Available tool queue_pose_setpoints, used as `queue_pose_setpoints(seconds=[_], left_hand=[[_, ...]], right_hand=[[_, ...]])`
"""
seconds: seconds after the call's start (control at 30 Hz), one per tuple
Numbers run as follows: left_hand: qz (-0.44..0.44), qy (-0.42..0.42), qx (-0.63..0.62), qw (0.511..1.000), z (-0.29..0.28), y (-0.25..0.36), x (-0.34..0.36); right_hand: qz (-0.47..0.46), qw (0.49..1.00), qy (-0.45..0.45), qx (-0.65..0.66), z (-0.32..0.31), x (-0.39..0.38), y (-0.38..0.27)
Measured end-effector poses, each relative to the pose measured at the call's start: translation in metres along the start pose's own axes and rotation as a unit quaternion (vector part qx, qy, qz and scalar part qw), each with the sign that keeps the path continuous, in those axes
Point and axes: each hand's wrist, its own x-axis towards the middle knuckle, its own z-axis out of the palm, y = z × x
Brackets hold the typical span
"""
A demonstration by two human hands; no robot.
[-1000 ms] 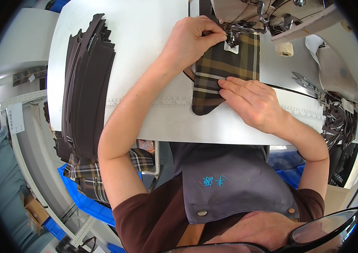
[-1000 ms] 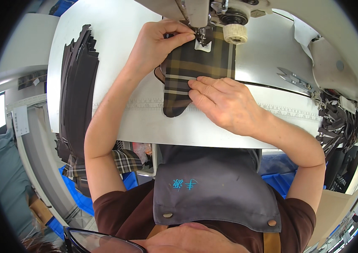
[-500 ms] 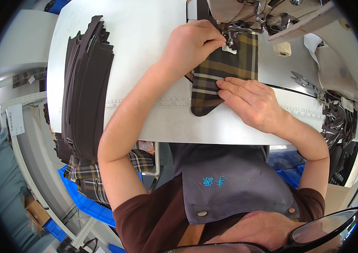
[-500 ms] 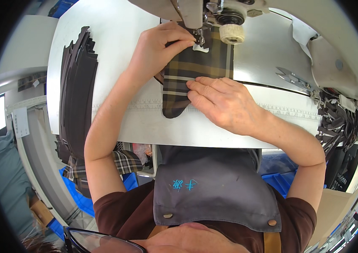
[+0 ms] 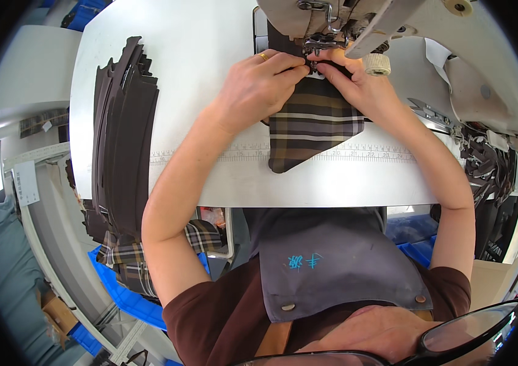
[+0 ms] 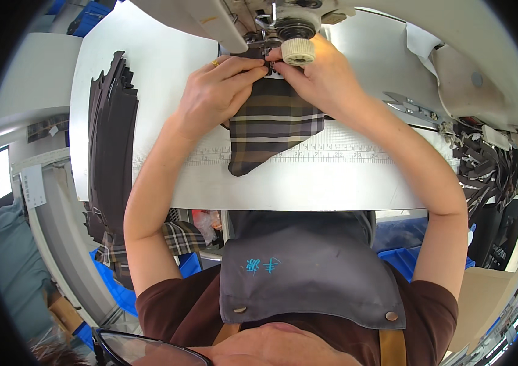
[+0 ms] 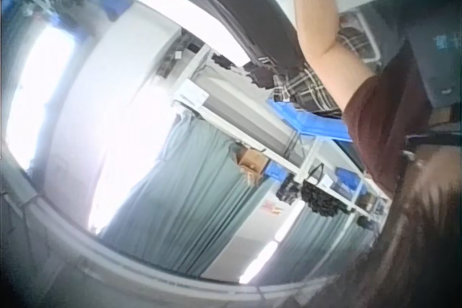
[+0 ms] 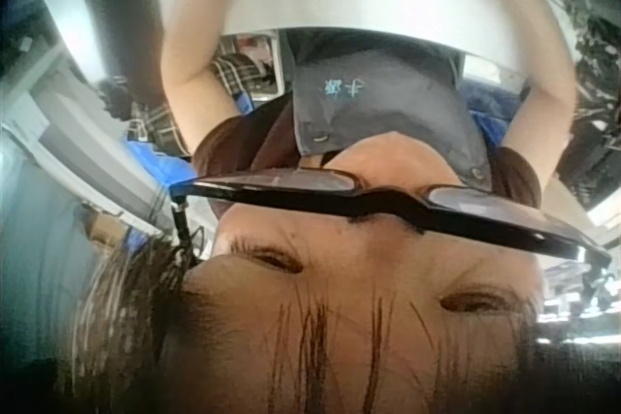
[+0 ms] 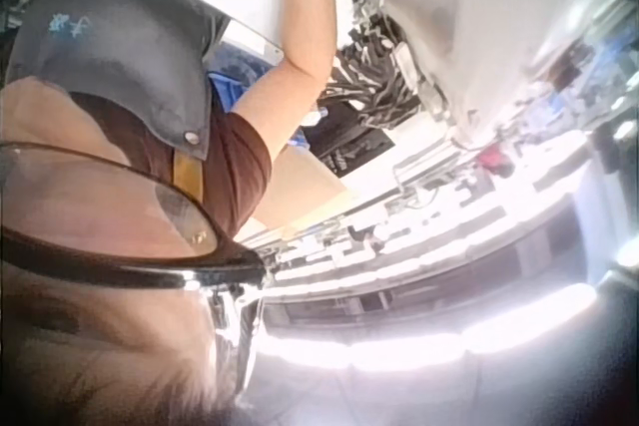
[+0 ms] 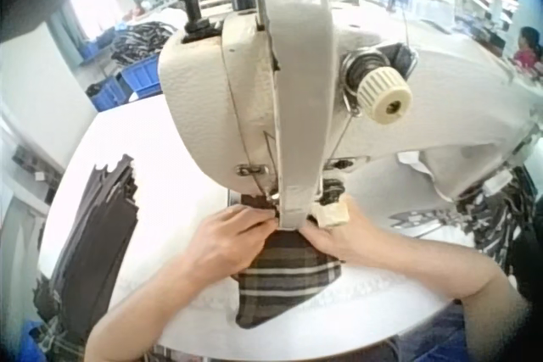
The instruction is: The person operates an industrial sewing machine to attach zippers to plaid fabric pouches. They align the zipper tape with the fabric edges, guide the material under the presser foot, and sew along the zipper line. After stitching, they trim excess threads and fabric, then flip the pouch to inspect the finished seam before proceeding to the next unit.
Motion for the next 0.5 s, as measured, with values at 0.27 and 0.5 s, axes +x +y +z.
queue_pose_setpoints(seconds=[0.27,0.5], left_hand=[[-0.033,-0.019,-0.017,0.999,-0.003,0.003,-0.002],[-0.036,-0.034,-0.016,0.999,-0.001,-0.002,-0.002]], right_hand=[[-0.176,0.963,-0.031,-0.202,-0.008,-0.012,-0.005],[-0.199,0.941,-0.037,-0.272,-0.009,-0.015,-0.002]])
